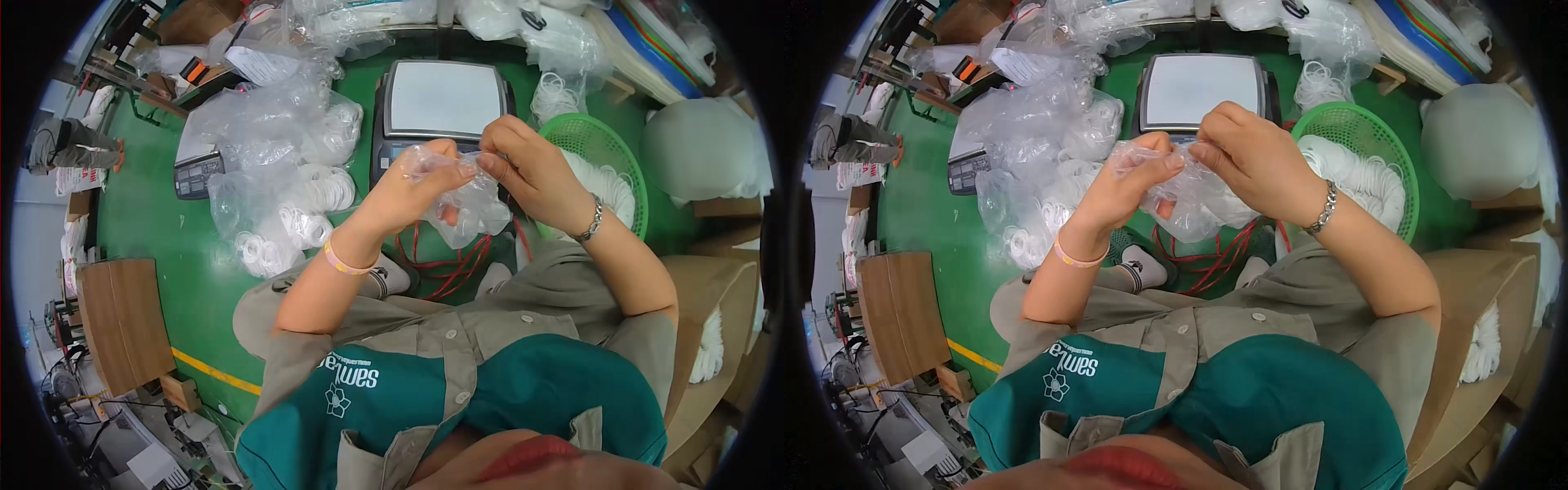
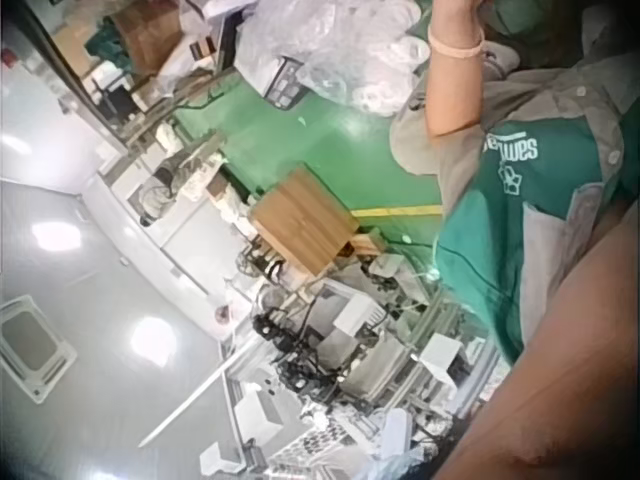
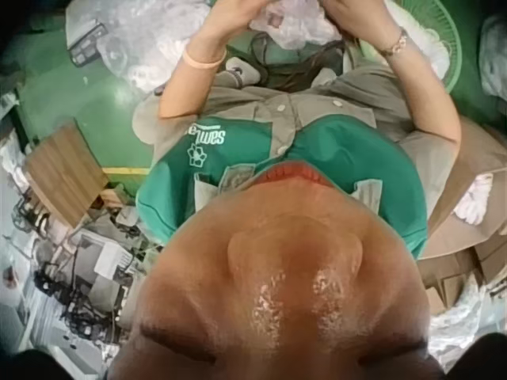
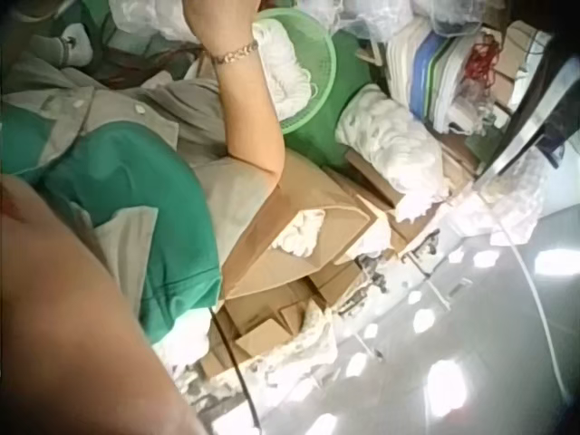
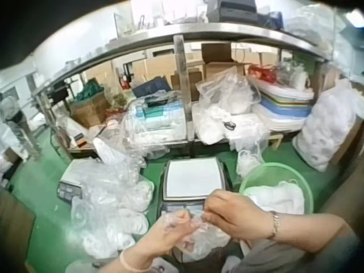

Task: Counting, weighing, and packing white plastic rings into plastic bags in a manufacturing environment.

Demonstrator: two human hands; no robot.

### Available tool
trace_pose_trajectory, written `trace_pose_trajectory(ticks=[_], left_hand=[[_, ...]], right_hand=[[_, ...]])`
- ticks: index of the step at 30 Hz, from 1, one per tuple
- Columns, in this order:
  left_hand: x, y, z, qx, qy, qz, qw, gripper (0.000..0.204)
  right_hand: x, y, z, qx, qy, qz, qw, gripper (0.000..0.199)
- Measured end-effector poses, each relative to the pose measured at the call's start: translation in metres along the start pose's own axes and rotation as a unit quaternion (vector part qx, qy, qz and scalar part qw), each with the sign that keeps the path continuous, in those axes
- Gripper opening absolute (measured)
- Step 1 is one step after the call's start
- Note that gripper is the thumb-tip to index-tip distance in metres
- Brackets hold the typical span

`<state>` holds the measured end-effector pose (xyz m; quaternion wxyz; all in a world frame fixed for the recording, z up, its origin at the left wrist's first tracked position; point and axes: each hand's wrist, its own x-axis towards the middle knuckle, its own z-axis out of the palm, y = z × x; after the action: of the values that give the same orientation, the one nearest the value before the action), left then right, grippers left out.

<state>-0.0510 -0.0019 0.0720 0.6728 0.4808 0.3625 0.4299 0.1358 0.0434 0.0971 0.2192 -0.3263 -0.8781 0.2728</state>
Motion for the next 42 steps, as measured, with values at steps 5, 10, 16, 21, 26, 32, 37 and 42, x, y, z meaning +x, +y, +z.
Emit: trace_pose_trajectory(ticks=[5,10,16,21,26,32,37,42], left_hand=[[0.011,-0.020,-0.011,-0.125,0.033,0.019,0.991,0.018],[0.000,-0.004,-0.013,-0.186,-0.029,0.061,0.980,0.023],[-0.020,0.018,0.004,0.315,-0.012,0.170,0.934,0.023],[-0.016,0.008,0.011,0.429,0.143,0.308,0.837,0.028],[-0.006,-0.013,0.000,0.497,0.223,0.375,0.750,0.027],[-0.015,-0.011,0.012,0.486,0.245,0.368,0.754,0.017],[-0.027,0.000,0.003,0.553,0.184,0.369,0.723,0.017],[-0.033,-0.004,-0.004,0.583,0.123,0.410,0.691,0.022]], right_hand=[[-0.004,-0.008,0.017,0.124,0.074,-0.054,0.988,0.011],[-0.003,-0.007,0.025,0.148,-0.012,-0.190,0.970,0.055],[0.000,0.002,0.023,0.184,-0.088,0.017,0.979,0.034],[-0.003,-0.011,0.019,0.185,-0.058,0.009,0.981,0.021],[-0.007,-0.006,0.026,0.380,-0.163,0.094,0.906,0.028],[0.014,0.011,0.027,0.595,-0.307,0.244,0.702,0.053],[0.022,0.006,0.015,0.448,-0.296,0.091,0.839,0.032],[0.016,0.007,0.020,0.418,-0.326,0.018,0.848,0.025]])
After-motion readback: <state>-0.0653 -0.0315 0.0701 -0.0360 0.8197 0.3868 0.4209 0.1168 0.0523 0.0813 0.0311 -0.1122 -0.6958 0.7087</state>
